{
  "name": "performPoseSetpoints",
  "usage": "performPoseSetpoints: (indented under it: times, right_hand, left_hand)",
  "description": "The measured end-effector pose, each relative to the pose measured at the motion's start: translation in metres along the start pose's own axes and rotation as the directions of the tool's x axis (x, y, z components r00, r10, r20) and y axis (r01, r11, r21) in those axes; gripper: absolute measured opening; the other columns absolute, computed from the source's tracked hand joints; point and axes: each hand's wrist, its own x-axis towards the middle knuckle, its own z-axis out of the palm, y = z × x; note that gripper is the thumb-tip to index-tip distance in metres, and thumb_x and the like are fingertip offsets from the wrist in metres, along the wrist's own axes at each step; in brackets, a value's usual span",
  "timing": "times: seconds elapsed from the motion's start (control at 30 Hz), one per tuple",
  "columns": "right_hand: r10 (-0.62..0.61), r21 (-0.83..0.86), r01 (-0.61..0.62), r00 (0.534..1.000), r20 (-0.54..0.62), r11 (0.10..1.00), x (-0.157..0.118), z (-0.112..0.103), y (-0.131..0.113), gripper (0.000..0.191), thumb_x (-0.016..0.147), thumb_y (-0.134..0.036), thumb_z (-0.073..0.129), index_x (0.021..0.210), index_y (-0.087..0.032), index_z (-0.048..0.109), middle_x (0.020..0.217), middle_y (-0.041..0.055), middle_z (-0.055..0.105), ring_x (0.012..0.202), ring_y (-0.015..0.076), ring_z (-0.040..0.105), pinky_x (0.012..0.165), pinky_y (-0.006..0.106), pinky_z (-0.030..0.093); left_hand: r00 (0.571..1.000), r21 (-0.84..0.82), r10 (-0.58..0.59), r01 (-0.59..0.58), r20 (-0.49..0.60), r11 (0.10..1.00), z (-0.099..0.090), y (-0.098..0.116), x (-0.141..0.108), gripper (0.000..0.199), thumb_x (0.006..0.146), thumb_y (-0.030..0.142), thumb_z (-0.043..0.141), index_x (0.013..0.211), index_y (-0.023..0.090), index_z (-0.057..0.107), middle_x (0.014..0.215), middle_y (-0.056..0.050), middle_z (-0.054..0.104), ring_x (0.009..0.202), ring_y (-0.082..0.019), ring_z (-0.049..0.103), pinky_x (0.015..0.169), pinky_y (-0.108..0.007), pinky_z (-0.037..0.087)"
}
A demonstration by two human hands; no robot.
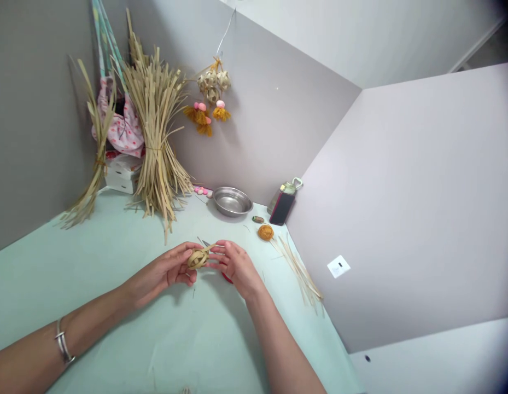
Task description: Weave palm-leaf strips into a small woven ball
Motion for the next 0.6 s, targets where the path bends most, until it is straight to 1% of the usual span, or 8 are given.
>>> performPoseSetpoints:
  times: [0.07, 0.17, 0.3, 0.4, 0.43, 0.5, 0.53, 0.6]
  right_hand:
    - [0.017, -0.079, -0.009, 0.995, 0.100, 0.997, -0.005, 0.011, 0.004, 0.048, 0.074, -0.044, 0.077, 0.111, -0.017, 0.062, 0.101, 0.0083, 0.070, 0.089, 0.0207, 0.069, 0.080, 0.036, 0.055]
    - [-0.039, -0.151, 0.061, 0.989, 0.143, 0.987, -0.011, 0.023, 0.010, 0.061, 0.073, -0.036, 0.080, 0.127, -0.023, 0.055, 0.104, 0.0052, 0.070, 0.095, 0.0208, 0.068, 0.087, 0.038, 0.054]
    - [-0.162, -0.189, 0.181, 0.980, 0.113, 0.965, -0.012, 0.028, 0.014, 0.065, 0.073, -0.032, 0.079, 0.132, -0.025, 0.051, 0.103, 0.0034, 0.071, 0.098, 0.0206, 0.067, 0.094, 0.038, 0.051]
    - [-0.210, -0.181, 0.213, 0.977, 0.039, 0.960, -0.010, 0.029, 0.016, 0.069, 0.070, -0.030, 0.081, 0.132, -0.024, 0.049, 0.103, 0.0039, 0.070, 0.097, 0.0213, 0.068, 0.092, 0.038, 0.052]
    - [-0.212, -0.172, 0.209, 0.977, 0.004, 0.963, -0.010, 0.029, 0.016, 0.070, 0.070, -0.030, 0.081, 0.132, -0.023, 0.049, 0.101, 0.0041, 0.070, 0.095, 0.0214, 0.068, 0.089, 0.037, 0.054]
    - [-0.199, -0.147, 0.188, 0.978, -0.063, 0.971, -0.010, 0.028, 0.016, 0.072, 0.071, -0.033, 0.081, 0.133, -0.021, 0.047, 0.098, 0.0046, 0.070, 0.090, 0.0215, 0.069, 0.083, 0.037, 0.056]
    - [-0.190, -0.136, 0.177, 0.978, -0.088, 0.975, -0.009, 0.027, 0.015, 0.073, 0.071, -0.035, 0.080, 0.134, -0.020, 0.045, 0.096, 0.0047, 0.070, 0.089, 0.0215, 0.069, 0.081, 0.037, 0.057]
    - [-0.180, -0.132, 0.165, 0.977, -0.115, 0.977, -0.009, 0.026, 0.015, 0.076, 0.072, -0.036, 0.080, 0.136, -0.019, 0.043, 0.092, 0.0042, 0.069, 0.087, 0.0214, 0.069, 0.078, 0.036, 0.058]
  left_hand:
    - [1.000, 0.028, 0.023, -0.023, -0.012, 0.999, 0.000, 0.001, 0.000, 0.029, 0.091, 0.044, 0.059, 0.112, 0.025, 0.064, 0.091, -0.003, 0.065, 0.068, -0.015, 0.061, 0.069, -0.030, 0.053]
    - [0.998, 0.066, 0.055, -0.053, -0.025, 0.996, -0.001, -0.003, 0.001, 0.031, 0.091, 0.044, 0.059, 0.115, 0.026, 0.065, 0.091, -0.004, 0.066, 0.072, -0.017, 0.061, 0.073, -0.032, 0.053]
    - [0.993, 0.177, 0.102, -0.090, -0.060, 0.980, -0.006, -0.013, 0.006, 0.045, 0.093, 0.052, 0.050, 0.128, 0.025, 0.060, 0.103, -0.007, 0.068, 0.076, -0.021, 0.064, 0.078, -0.038, 0.054]
    - [0.982, 0.337, 0.151, -0.104, -0.117, 0.936, -0.010, -0.017, 0.006, 0.053, 0.094, 0.055, 0.044, 0.138, 0.026, 0.050, 0.098, -0.006, 0.069, 0.078, -0.023, 0.066, 0.082, -0.041, 0.054]
    - [0.969, 0.407, 0.193, -0.117, -0.152, 0.906, -0.011, -0.017, 0.005, 0.052, 0.094, 0.054, 0.046, 0.138, 0.027, 0.050, 0.096, -0.005, 0.069, 0.079, -0.023, 0.066, 0.084, -0.041, 0.053]
    - [0.924, 0.537, 0.313, -0.152, -0.221, 0.830, -0.012, -0.017, 0.002, 0.044, 0.091, 0.051, 0.054, 0.129, 0.030, 0.054, 0.095, -0.004, 0.067, 0.085, -0.023, 0.065, 0.086, -0.039, 0.052]
    - [0.899, 0.587, 0.372, -0.175, -0.233, 0.790, -0.012, -0.017, 0.001, 0.037, 0.089, 0.048, 0.060, 0.120, 0.030, 0.058, 0.097, -0.003, 0.066, 0.088, -0.023, 0.064, 0.086, -0.037, 0.051]
    - [0.862, 0.651, 0.468, -0.242, -0.197, 0.720, -0.011, -0.016, 0.000, 0.025, 0.085, 0.043, 0.067, 0.103, 0.028, 0.061, 0.100, -0.002, 0.063, 0.092, -0.022, 0.062, 0.089, -0.035, 0.051]
